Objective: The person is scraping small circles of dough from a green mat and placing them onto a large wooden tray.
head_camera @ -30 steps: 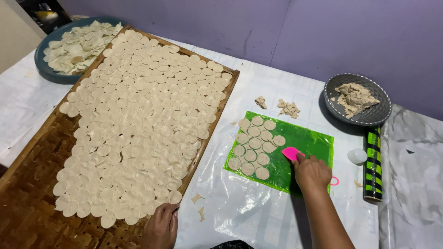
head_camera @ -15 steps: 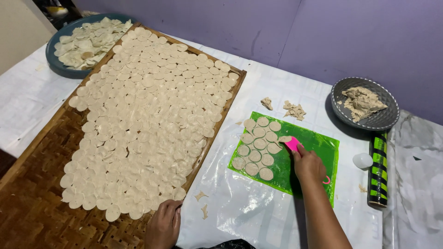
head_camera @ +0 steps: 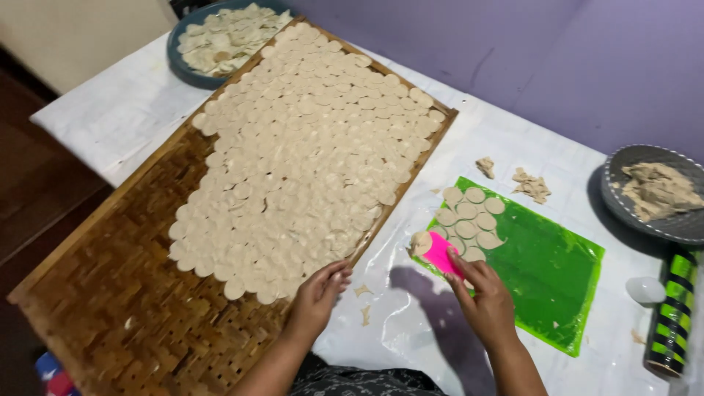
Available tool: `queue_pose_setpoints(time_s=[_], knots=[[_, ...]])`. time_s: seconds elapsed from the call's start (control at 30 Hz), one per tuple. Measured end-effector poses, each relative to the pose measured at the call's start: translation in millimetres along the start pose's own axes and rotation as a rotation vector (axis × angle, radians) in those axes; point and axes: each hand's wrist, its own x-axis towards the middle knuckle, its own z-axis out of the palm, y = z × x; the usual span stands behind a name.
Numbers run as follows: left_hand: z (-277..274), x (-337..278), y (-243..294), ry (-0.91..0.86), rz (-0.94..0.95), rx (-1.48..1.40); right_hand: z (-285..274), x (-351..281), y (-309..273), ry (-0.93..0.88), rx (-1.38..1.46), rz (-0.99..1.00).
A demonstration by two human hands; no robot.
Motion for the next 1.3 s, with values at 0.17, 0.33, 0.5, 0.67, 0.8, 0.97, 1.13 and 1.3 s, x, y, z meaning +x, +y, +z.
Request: queue_pose_setpoints(time_s=[0.17,0.33,0.5,0.67,0.8,0.97,1.13,1.3], knots=[[2.0,21.7,-9.2,-0.149,-0.217,-0.284,17.9,-19.2,-51.4,-0.132,0.021,-0.146],[-7.9,28.6,-47.8,-0.295,-0.213,-0.241,27.2,-24.0,-66.1,-0.218,-0.042,-0.172],[-13.0,16.8,-30.0,-0.143,-0.253,-0.167,31.6,-24.6,-75.3,-0.153,0.049,-0.035],[-7.7,0.1,-26.5,-0.076,-0.041,0.266,33.3,-27.1,-74.7,-0.112,0.078,-0.03],[4.6,-17.5,12.2,-0.154,0.217,0.73,30.8,-28.4,-76.7,-0.116,0.051,0.024],[9.3,-21.9,49.8,-0.145,0.245,0.964,28.3,-32.8,-77.7,-0.101,0.035,0.02],[6.2,-2.8,-5.6,0.138,0.746,1.127,30.1,-37.3,-72.9,-0.07,0.08,-0.052],[-6.2,15.4,-34.4,-0.255,-0.417,-0.615,28.4,-37.4,-83.8,-0.153,-0.058,-0.166]])
